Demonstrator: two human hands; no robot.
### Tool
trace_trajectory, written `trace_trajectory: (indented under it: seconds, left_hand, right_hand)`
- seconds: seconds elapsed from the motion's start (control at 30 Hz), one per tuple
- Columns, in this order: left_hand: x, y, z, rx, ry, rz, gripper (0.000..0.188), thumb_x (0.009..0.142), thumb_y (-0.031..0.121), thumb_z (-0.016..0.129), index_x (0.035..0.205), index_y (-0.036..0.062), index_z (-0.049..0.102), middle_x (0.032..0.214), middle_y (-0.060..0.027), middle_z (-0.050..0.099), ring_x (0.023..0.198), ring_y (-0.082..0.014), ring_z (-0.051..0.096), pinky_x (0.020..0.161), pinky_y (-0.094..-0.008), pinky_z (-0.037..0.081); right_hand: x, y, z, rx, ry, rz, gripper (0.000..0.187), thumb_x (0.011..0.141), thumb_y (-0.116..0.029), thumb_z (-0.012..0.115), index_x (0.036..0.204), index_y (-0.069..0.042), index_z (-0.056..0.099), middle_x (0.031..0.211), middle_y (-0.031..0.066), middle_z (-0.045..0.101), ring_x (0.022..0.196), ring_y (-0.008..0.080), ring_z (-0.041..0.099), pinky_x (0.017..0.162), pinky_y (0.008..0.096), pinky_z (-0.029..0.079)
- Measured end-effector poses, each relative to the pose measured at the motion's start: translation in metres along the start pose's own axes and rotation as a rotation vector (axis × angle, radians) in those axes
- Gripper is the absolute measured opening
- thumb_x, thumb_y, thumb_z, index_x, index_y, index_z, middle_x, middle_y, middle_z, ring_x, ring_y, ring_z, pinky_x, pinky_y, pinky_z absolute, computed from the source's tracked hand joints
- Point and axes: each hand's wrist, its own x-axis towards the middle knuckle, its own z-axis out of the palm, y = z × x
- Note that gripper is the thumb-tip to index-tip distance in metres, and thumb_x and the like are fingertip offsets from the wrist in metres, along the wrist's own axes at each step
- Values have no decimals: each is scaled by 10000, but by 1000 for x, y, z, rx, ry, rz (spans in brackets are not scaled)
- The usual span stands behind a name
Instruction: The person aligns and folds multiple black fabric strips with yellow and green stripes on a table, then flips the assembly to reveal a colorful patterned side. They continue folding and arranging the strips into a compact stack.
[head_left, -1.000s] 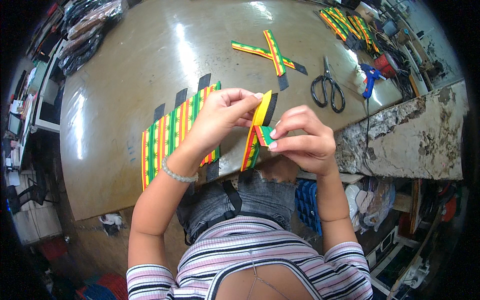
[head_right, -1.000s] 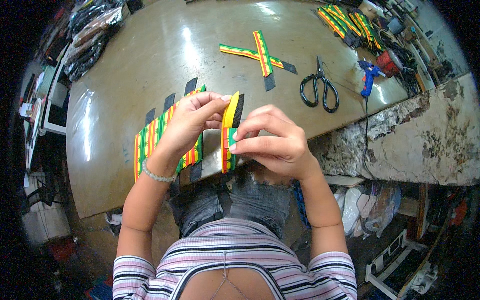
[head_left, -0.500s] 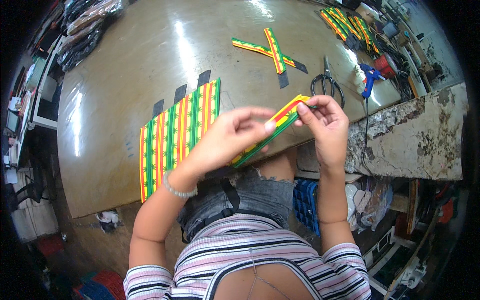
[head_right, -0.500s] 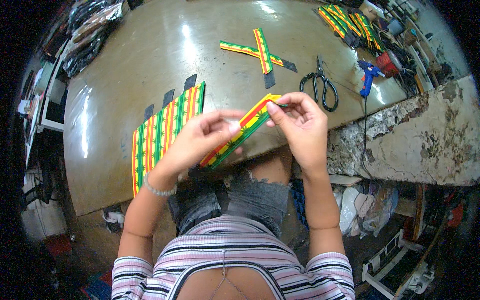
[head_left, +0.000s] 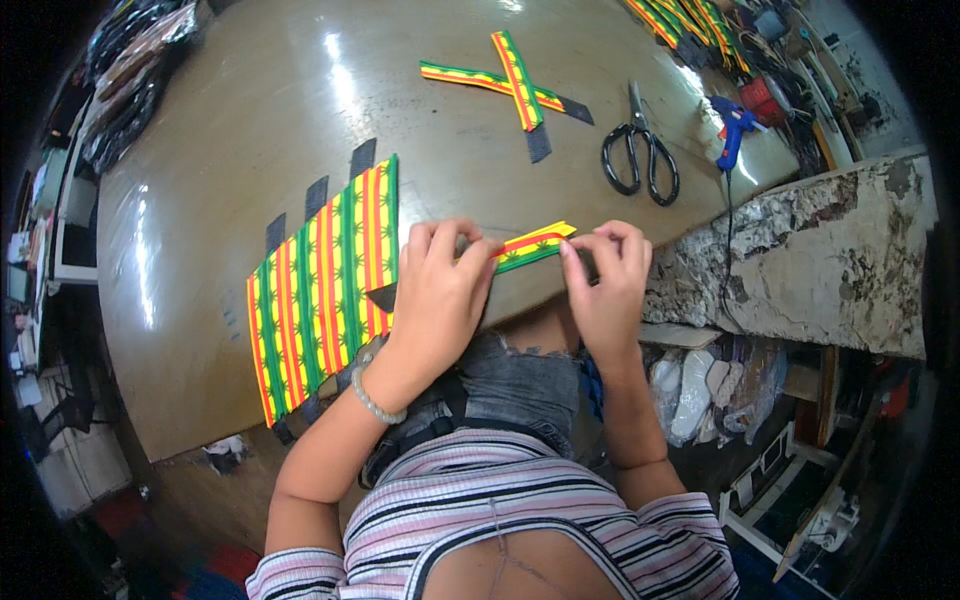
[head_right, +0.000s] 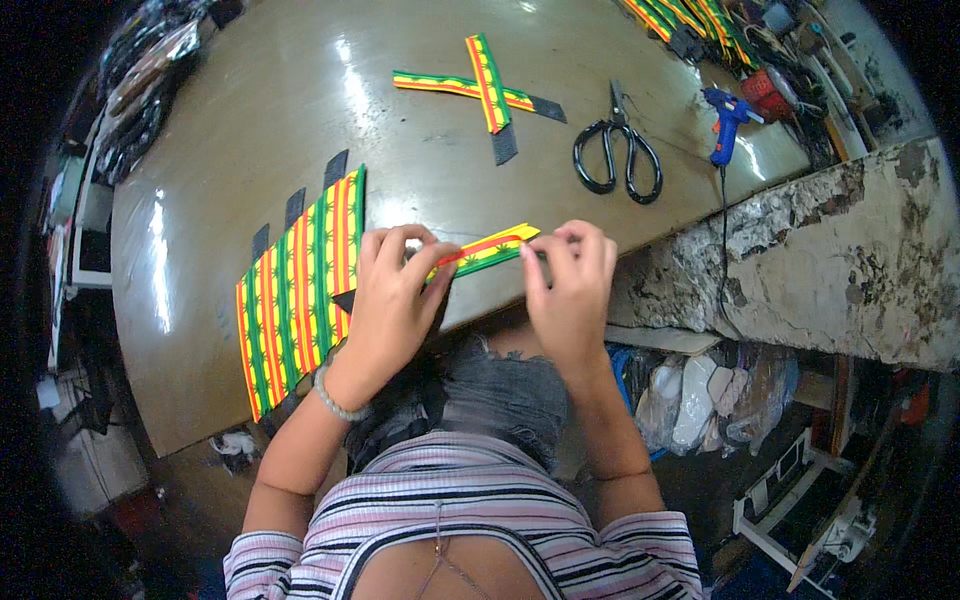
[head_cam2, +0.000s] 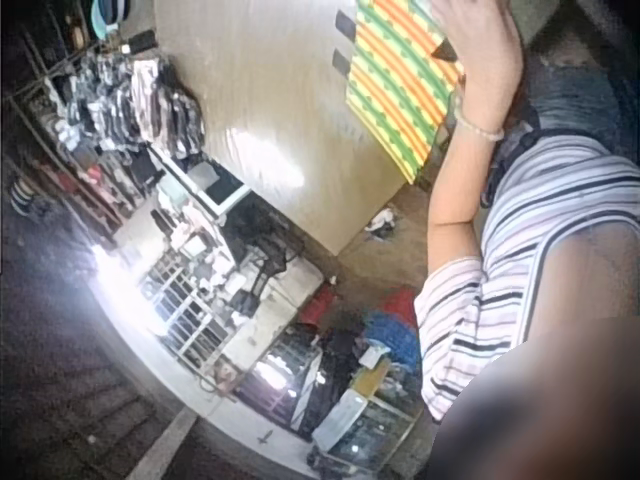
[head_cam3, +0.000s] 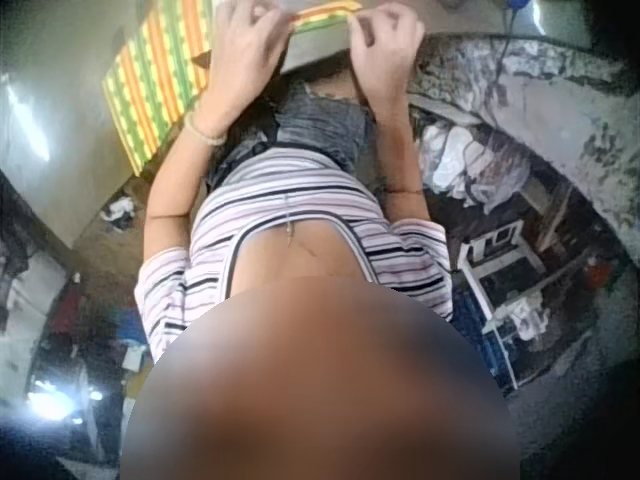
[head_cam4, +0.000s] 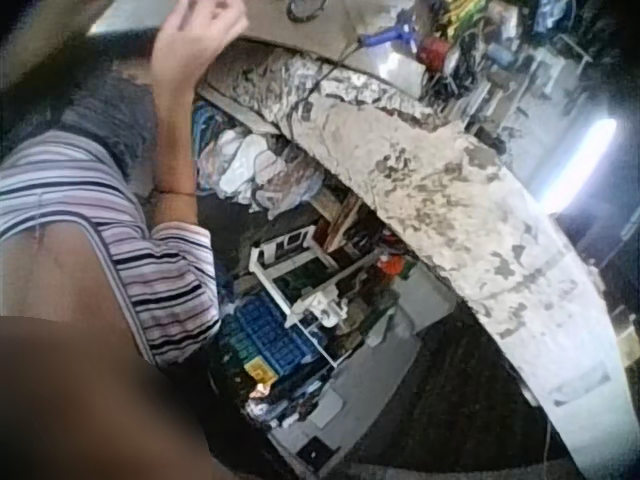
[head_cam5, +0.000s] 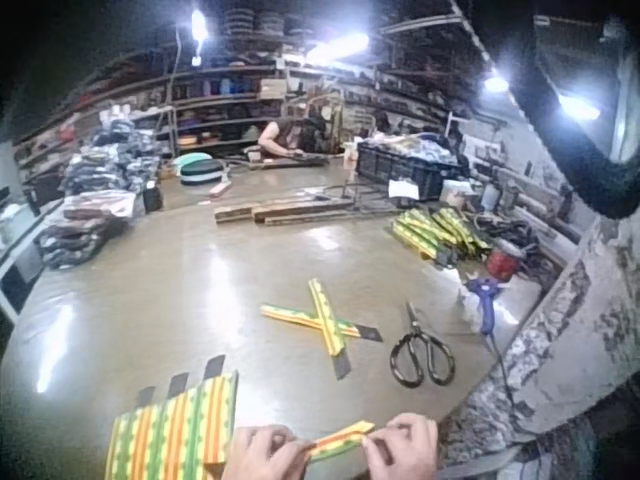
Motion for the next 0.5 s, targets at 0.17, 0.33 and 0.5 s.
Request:
trace_trajectory:
  seconds: [0.17,0.33,0.5]
  left_hand:
    - [-4,2,7,-205,-168,20,362,799,-79,659,1148,6,701,1062,-139,645,977,-319,619,877,-412,523]
    - [0,0,2,-227,-215,2,373,803,-76,652,1169,-11,684,1081,-142,643,977,-324,619,876,-415,524]
    - [1,-1,2,-223,-241,-7,420,808,-60,655,1213,45,690,1083,-126,634,961,-301,615,865,-396,526]
  right_hand:
    - [4,-2,-3,307,-174,-141,147,829,-7,772,939,-13,674,978,115,687,918,282,642,802,403,522]
    - [15,3,-8,446,-163,109,106,863,-31,766,942,-25,695,959,93,723,832,212,645,708,333,509]
    - [20,10,0,308,-156,212,93,888,-79,760,942,-39,696,942,86,722,821,207,627,684,310,489]
